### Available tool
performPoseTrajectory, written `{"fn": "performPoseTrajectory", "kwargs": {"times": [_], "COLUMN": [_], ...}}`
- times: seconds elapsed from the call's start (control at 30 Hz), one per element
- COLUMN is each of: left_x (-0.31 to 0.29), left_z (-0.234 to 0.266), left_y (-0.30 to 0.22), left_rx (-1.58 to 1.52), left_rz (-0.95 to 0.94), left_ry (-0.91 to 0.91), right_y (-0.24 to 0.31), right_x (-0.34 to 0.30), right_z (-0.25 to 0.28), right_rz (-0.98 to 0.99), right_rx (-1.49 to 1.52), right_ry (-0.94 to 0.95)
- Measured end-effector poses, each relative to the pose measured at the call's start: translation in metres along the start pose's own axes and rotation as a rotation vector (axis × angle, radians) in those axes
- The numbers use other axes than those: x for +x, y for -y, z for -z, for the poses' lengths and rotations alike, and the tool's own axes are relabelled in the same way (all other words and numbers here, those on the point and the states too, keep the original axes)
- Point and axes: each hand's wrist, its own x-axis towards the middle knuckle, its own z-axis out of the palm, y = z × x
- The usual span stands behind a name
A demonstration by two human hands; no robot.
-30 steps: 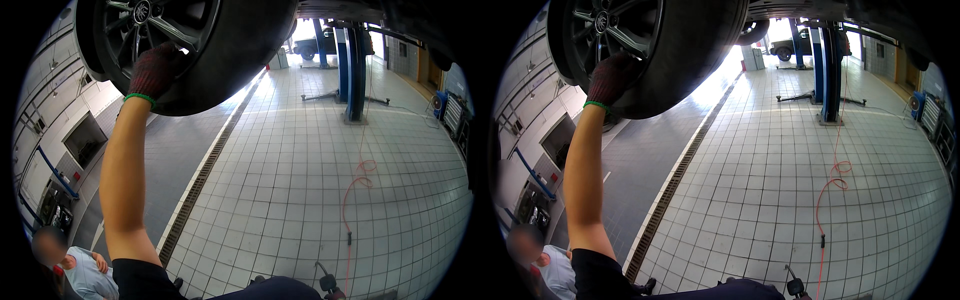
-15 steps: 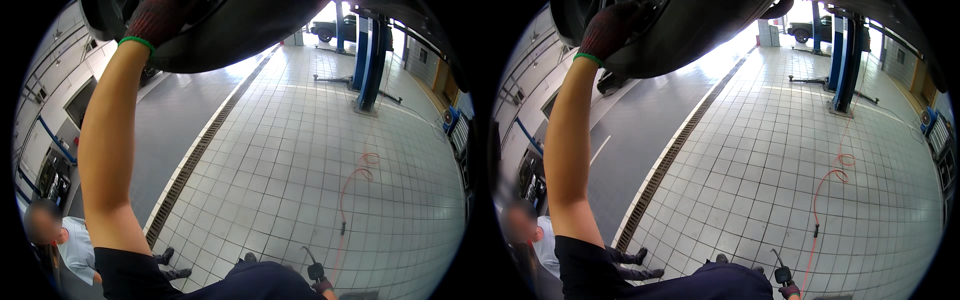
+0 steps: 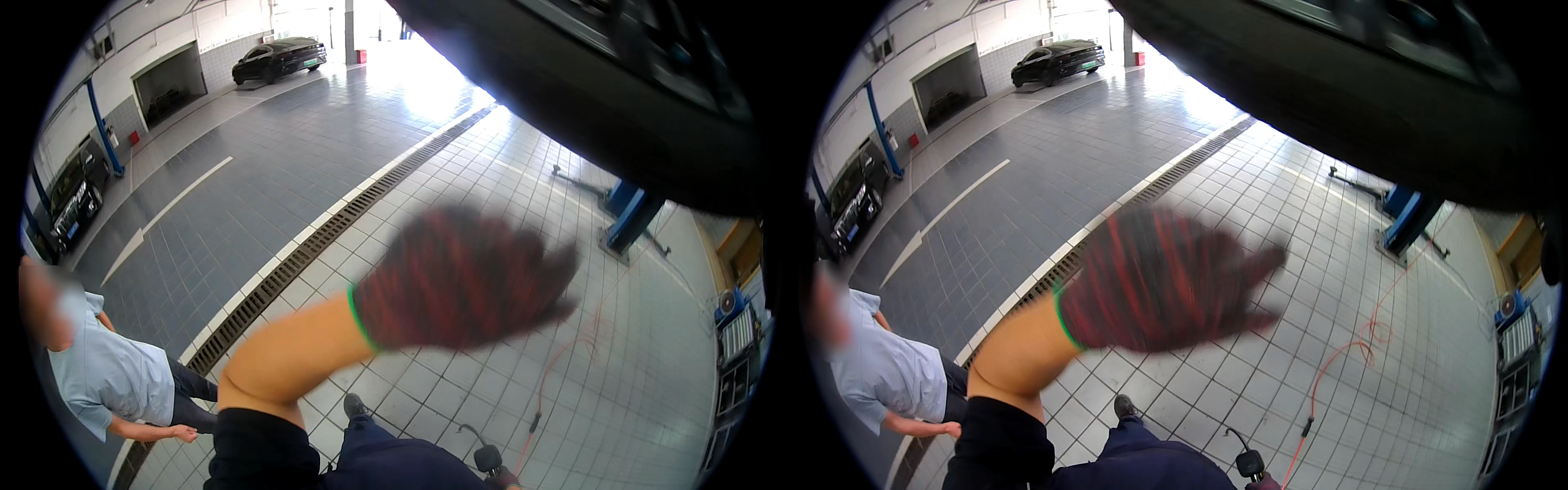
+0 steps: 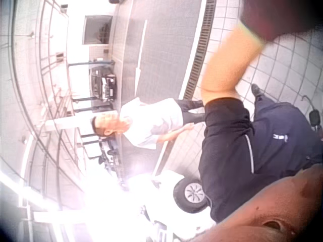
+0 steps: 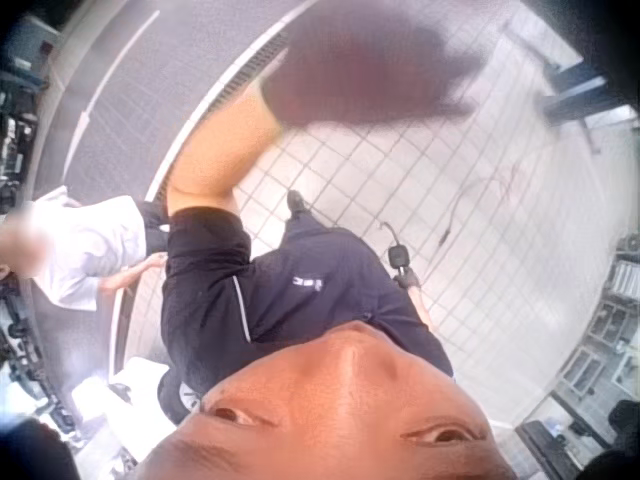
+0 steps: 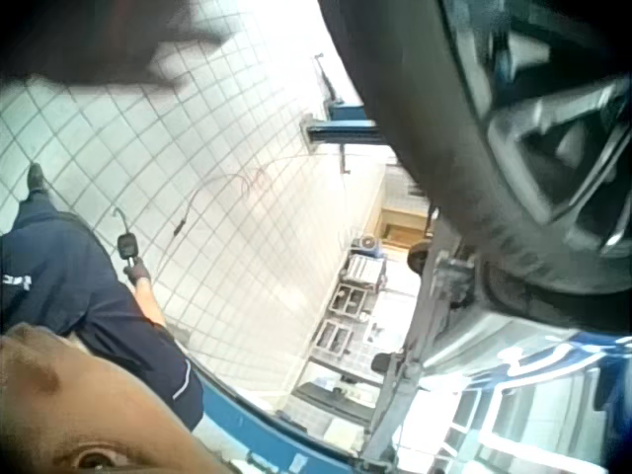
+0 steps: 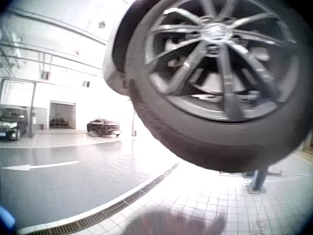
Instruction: The person uses a digital tire pressure gauge to check the pressure of a car's tires. They walk around the vehicle, which is elevated on a lift, and attach the gauge to the valve stem of each wheel to read the pressure.
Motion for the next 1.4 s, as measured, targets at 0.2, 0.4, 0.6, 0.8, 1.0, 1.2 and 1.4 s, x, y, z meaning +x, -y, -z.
{"fn": "performPoseTrajectory", "kwargs": {"times": [0.2, 0.4, 0.6, 0.8, 1.0, 1.2, 1.4], "left_x": [-0.297, -0.391, -0.417, -0.497, -0.737, -0.852, -0.797], "left_z": [-0.043, -0.009, -0.070, -0.167, -0.186, -0.156, -0.367], "left_y": [0.048, 0.130, 0.232, 0.331, 0.342, 0.306, 0.408], "left_rx": [-0.609, -0.915, -0.780, -0.731, -0.251, -0.800, -0.790], "left_rz": [0.786, 1.069, 1.158, 1.390, 1.891, 1.150, 2.147], "left_ry": [0.947, 1.407, 1.246, 1.318, 1.613, 2.455, 1.957], "right_y": [0.127, 0.317, 0.463, 0.557, 0.701, 0.889, 1.017], "right_x": [0.008, 0.027, 0.061, 0.144, 0.209, 0.270, 0.343], "right_z": [0.013, 0.043, 0.077, 0.108, 0.198, 0.369, 0.469], "right_rz": [0.120, 0.006, 0.136, 0.086, 0.032, 0.120, 0.144], "right_rx": [-0.199, -0.085, -0.211, -0.265, -0.335, -0.318, -0.188], "right_ry": [-0.194, -0.041, -0.040, 0.039, 0.116, -0.017, -0.191]}}
